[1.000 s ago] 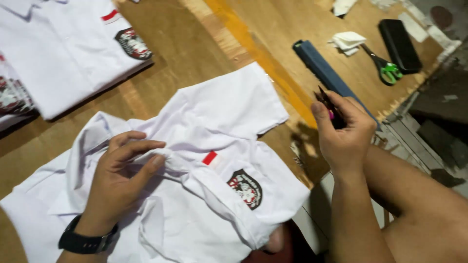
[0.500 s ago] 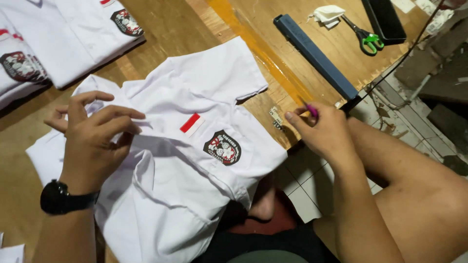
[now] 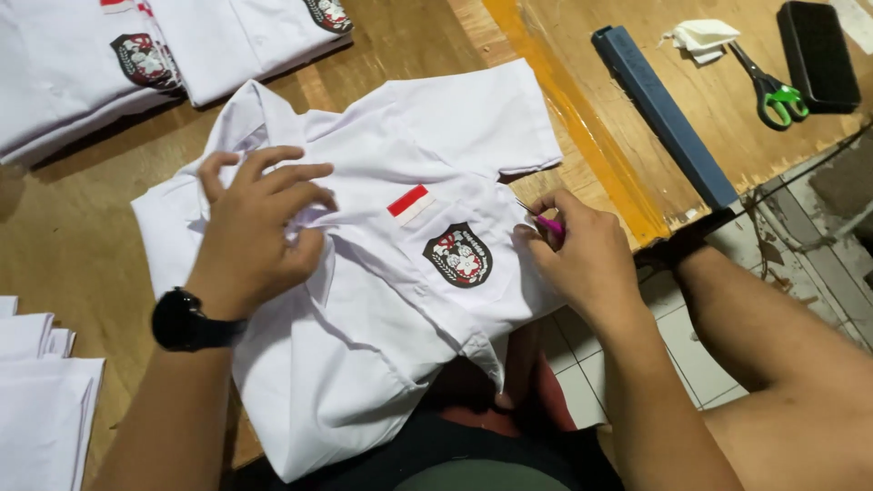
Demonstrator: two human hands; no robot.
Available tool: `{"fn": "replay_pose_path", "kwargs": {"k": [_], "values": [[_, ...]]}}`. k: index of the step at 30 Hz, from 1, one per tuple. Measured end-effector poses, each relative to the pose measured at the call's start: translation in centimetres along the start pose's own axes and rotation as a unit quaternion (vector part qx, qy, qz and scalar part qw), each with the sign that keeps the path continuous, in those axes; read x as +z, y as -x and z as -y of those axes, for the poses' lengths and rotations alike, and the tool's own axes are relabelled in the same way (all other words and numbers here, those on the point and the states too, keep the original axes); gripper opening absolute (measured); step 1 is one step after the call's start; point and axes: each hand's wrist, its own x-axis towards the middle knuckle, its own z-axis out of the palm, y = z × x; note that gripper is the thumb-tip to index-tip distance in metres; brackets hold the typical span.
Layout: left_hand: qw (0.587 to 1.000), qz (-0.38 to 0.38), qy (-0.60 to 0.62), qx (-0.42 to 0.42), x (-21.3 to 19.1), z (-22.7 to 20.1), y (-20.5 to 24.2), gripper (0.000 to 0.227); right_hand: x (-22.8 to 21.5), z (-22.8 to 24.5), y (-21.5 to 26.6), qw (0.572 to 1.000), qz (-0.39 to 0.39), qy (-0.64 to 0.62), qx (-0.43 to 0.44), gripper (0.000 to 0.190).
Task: The person uses small scissors to trim loose threads from the collar, placket, and pocket area of a white shirt. They carefully snip small fibers from the fabric edges and around the embroidered emblem while the shirt lies flat on a wooden table.
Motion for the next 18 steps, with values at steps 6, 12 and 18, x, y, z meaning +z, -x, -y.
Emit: {"fn": "replay_pose_path", "kwargs": {"k": [6, 12, 18], "values": [[1.0, 0.009, -0.016, -0.003, 4.9, -3.7, -1.8, 0.067, 2.6, 3.5, -2.1, 0.983, 0.002, -0.053, -0.175, 0.032], [0.994, 0.076, -0.057, -0.051, 7.1, -3.4, -0.6, 0.105, 5.1, 6.0, -6.9, 0.968, -0.004, -0.074, -0.241, 0.036], [0.991, 0.084, -0.084, -0.059, 7.5, -3.2, -0.6, 0.115, 7.1, 7.4, -10.1, 0.971, -0.012, -0.051, -0.233, 0.013]]}}
